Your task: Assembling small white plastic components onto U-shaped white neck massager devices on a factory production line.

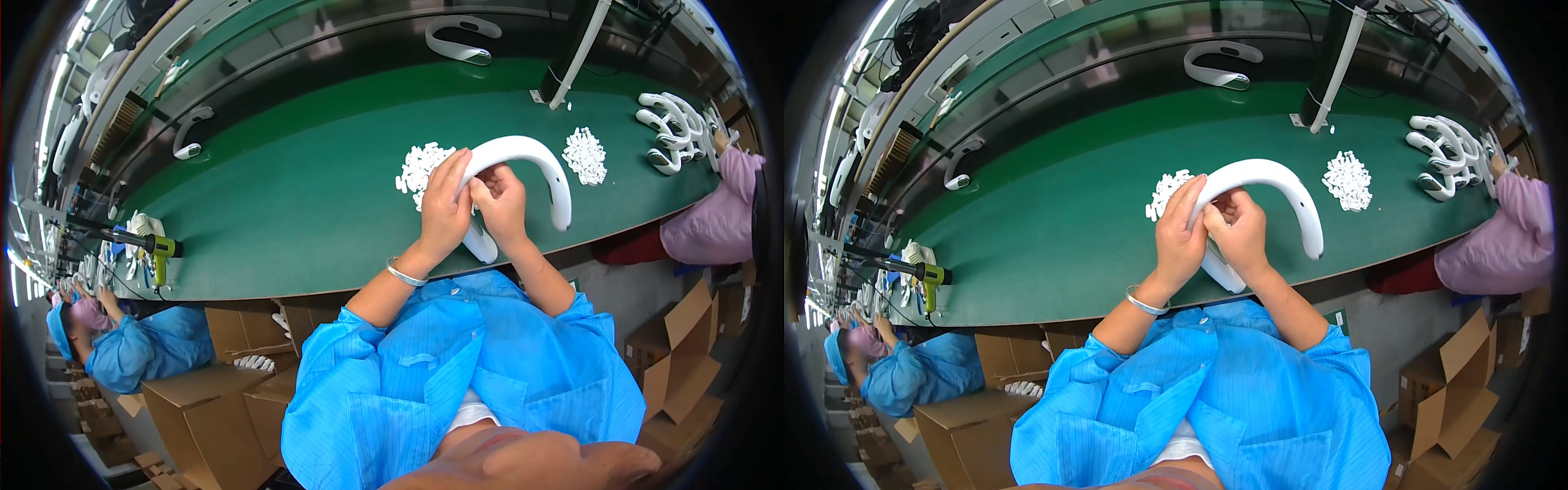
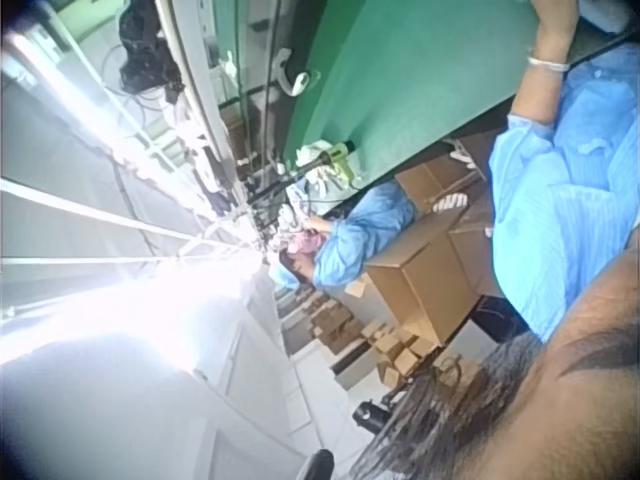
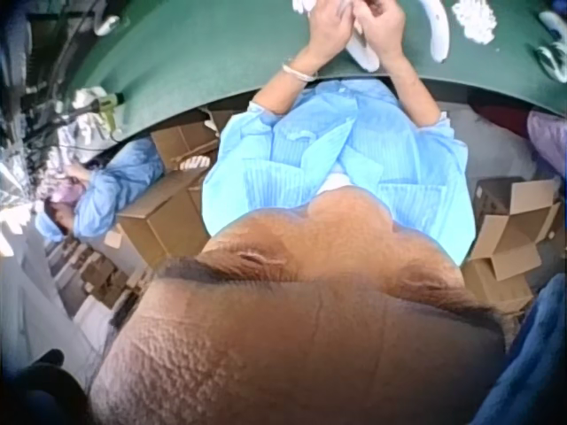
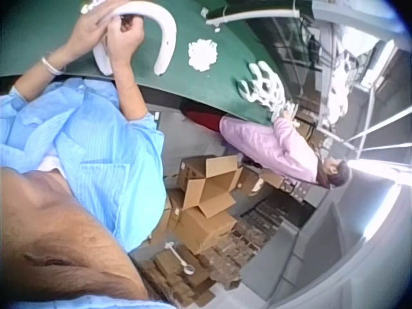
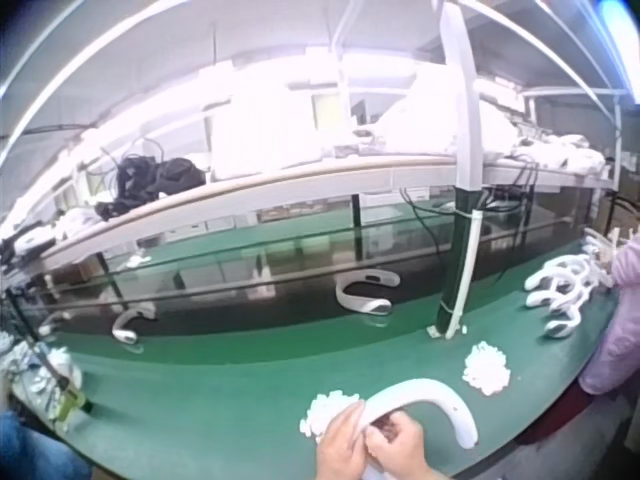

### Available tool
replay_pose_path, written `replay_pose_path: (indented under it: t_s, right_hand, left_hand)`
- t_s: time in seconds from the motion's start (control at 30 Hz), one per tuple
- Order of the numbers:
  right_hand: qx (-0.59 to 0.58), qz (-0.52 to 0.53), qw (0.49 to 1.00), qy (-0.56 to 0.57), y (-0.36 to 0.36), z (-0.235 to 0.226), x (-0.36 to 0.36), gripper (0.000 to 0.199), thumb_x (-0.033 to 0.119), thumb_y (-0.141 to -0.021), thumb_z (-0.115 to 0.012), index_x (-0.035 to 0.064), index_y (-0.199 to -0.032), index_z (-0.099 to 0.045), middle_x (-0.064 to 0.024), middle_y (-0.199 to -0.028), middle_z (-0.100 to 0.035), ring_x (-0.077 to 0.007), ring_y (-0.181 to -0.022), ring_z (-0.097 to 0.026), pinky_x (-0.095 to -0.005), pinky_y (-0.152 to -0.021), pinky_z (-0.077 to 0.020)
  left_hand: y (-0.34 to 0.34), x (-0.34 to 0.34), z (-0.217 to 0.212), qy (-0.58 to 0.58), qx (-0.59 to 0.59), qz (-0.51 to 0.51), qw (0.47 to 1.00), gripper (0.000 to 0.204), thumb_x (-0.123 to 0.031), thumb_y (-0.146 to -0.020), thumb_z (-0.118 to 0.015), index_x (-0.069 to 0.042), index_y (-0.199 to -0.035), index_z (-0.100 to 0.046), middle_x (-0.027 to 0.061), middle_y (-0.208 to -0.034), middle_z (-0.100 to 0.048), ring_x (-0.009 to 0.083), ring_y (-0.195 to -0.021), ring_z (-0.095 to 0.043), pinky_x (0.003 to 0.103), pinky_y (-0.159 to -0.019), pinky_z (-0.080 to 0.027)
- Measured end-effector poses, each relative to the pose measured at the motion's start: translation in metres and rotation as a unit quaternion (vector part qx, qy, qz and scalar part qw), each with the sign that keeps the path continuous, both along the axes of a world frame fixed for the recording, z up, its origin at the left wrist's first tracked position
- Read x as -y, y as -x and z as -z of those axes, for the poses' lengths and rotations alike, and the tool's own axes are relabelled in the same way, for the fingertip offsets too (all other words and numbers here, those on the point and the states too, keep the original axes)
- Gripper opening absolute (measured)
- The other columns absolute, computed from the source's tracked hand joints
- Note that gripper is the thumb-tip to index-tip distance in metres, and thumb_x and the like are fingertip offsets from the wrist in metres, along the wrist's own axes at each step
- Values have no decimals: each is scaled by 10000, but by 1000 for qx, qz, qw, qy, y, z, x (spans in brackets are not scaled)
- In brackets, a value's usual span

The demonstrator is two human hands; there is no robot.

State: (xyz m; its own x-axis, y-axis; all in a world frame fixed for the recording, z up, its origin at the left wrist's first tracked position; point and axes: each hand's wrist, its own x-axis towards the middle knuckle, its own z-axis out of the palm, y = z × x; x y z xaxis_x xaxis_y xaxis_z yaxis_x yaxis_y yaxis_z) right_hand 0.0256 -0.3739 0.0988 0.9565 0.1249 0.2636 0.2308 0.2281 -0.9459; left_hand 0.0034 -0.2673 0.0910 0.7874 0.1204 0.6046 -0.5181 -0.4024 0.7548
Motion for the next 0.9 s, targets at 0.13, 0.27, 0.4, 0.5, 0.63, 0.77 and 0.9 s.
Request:
replay_pose_path:
  t_s: [0.13, 0.27, 0.4, 0.5, 0.63, 0.77, 0.9]
  right_hand:
    - [-22, 6, 999, 34, -6, -7, 0, 215, -34, -796, -501, -62, -1002, -554, -105, -913, -632, -121, -790, -607, -255, -703, -488]
    - [21, 49, 997, 60, -15, -15, -7, 223, -44, -775, -464, -60, -970, -570, -106, -880, -638, -121, -752, -592, -256, -676, -477]
    - [-20, 62, 997, -30, -23, -22, -4, 191, -28, -772, -457, -64, -895, -599, -100, -849, -638, -123, -745, -587, -261, -673, -476]
    - [42, 6, 997, 64, -23, -31, 3, 171, 68, -790, -560, -51, -902, -610, -118, -819, -652, -147, -746, -615, -274, -678, -484]
    - [150, 19, 922, 356, -38, -46, 16, 280, 236, -750, -661, -1, -897, -634, -132, -755, -628, -232, -643, -615, -333, -612, -481]
    - [197, 32, 913, 355, -45, -53, 15, 288, 252, -731, -684, 5, -875, -648, -96, -697, -615, -192, -609, -597, -316, -577, -466]
    - [125, -6, 950, 285, -53, -55, 8, 274, 224, -692, -740, -1, -827, -661, -42, -624, -578, -98, -553, -499, -259, -518, -404]
  left_hand:
    - [-4, 4, -1, 12, 3, -3, 1000, 431, 60, -809, -522, 5, -1236, -513, 203, -1240, -517, 338, -1137, -498, 390, -966, -399]
    - [-13, 12, -9, -7, 37, -35, 999, 440, 65, -802, -526, -2, -1237, -514, 184, -1231, -514, 313, -1114, -518, 365, -950, -409]
    - [-25, 18, -14, 5, 72, -42, 996, 445, 60, -801, -533, -3, -1241, -519, 168, -1220, -515, 285, -1095, -538, 339, -931, -426]
    - [-26, 15, -23, 64, 26, -27, 997, 451, 87, -800, -517, 2, -1243, -508, 171, -1207, -502, 299, -1079, -529, 343, -910, -442]
    - [-34, 18, -11, 145, 17, 9, 989, 450, 88, -806, -516, 0, -1247, -513, 161, -1210, -500, 261, -1071, -538, 316, -880, -463]
    - [-36, 16, -16, 151, 5, 2, 989, 445, 78, -809, -521, 0, -1247, -516, 151, -1210, -509, 237, -1050, -549, 299, -874, -462]
    - [-42, 10, -17, 169, -15, 7, 985, 451, 85, -800, -518, 7, -1245, -515, 145, -1212, -518, 225, -1027, -558, 283, -865, -455]
